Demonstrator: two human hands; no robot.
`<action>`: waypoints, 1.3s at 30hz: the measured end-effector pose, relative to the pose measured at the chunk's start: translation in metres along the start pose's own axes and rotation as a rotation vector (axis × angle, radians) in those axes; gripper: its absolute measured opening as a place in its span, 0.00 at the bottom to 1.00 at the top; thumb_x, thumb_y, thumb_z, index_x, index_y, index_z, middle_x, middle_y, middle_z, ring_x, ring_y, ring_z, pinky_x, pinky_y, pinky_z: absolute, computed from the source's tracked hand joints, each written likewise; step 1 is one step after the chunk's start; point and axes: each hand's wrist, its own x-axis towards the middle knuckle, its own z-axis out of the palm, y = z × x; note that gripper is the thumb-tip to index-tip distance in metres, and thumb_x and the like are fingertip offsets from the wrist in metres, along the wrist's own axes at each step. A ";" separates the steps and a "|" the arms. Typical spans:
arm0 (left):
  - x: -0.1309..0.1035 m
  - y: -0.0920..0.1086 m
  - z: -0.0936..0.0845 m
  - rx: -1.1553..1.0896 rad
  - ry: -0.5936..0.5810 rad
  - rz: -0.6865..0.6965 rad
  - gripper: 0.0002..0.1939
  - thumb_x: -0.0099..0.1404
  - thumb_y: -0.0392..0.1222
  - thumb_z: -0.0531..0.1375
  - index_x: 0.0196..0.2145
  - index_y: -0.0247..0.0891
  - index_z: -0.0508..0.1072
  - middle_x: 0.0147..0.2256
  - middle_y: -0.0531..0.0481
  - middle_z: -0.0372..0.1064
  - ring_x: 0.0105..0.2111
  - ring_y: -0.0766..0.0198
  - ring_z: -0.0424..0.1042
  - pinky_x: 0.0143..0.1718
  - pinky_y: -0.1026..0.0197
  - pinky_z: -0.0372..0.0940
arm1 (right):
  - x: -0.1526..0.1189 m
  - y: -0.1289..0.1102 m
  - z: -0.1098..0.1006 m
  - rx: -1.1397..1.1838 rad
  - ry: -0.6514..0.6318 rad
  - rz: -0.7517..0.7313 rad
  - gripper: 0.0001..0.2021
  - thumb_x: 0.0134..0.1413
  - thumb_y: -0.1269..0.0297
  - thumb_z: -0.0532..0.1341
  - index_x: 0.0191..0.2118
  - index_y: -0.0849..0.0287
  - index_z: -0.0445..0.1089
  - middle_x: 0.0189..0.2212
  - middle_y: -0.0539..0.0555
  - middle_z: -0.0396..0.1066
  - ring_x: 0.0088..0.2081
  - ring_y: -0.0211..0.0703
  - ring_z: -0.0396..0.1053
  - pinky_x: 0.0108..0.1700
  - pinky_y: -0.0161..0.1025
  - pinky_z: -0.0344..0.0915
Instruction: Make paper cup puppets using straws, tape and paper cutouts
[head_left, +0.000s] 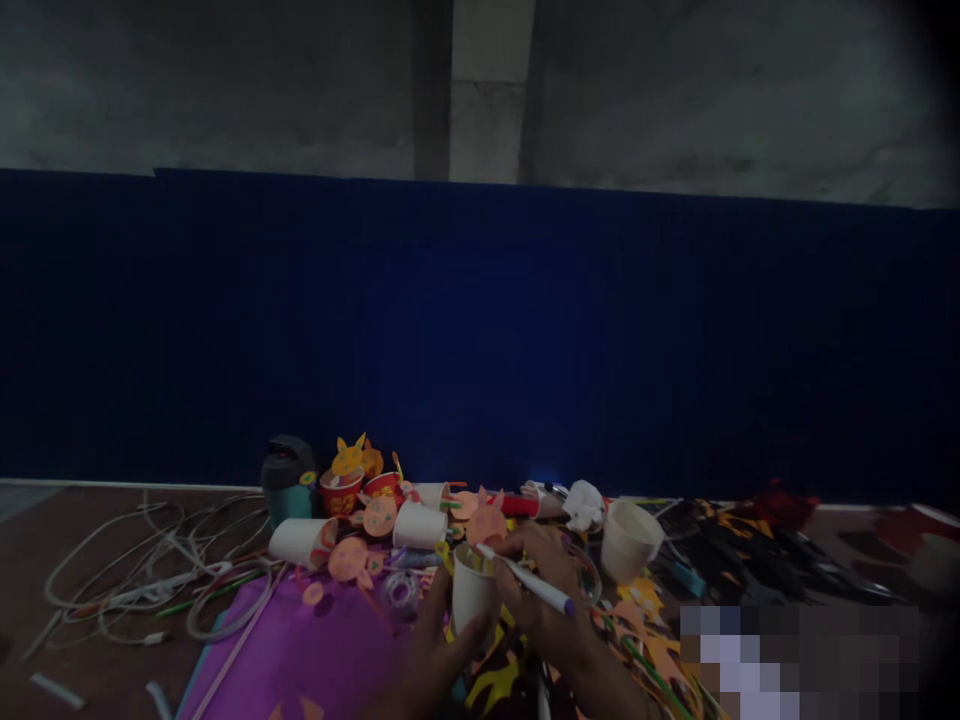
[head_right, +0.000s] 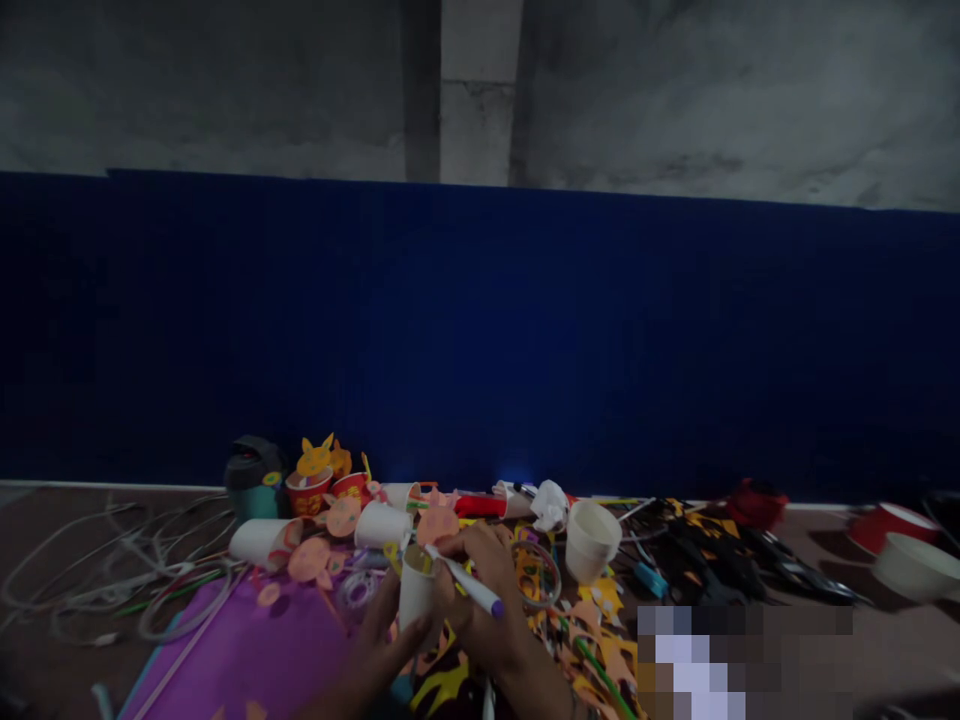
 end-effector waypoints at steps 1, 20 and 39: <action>0.000 0.000 0.000 -0.007 -0.007 0.011 0.32 0.50 0.53 0.62 0.52 0.40 0.65 0.52 0.43 0.67 0.53 0.46 0.62 0.51 0.51 0.60 | 0.000 -0.001 -0.001 -0.002 0.012 -0.004 0.03 0.51 0.68 0.58 0.29 0.56 0.67 0.27 0.51 0.70 0.33 0.43 0.67 0.37 0.39 0.62; 0.001 -0.008 -0.004 -0.083 -0.009 -0.097 0.32 0.51 0.54 0.63 0.51 0.38 0.66 0.52 0.39 0.66 0.53 0.44 0.61 0.53 0.50 0.57 | 0.017 0.008 -0.017 0.339 0.353 0.231 0.14 0.58 0.57 0.51 0.41 0.57 0.69 0.34 0.55 0.72 0.37 0.45 0.69 0.43 0.42 0.65; -0.001 0.030 0.008 -0.276 -0.122 -0.001 0.34 0.48 0.55 0.64 0.52 0.42 0.66 0.49 0.43 0.70 0.49 0.44 0.66 0.50 0.50 0.61 | 0.019 0.000 -0.006 0.499 0.004 0.347 0.12 0.50 0.57 0.60 0.38 0.57 0.72 0.32 0.55 0.74 0.39 0.50 0.71 0.40 0.42 0.70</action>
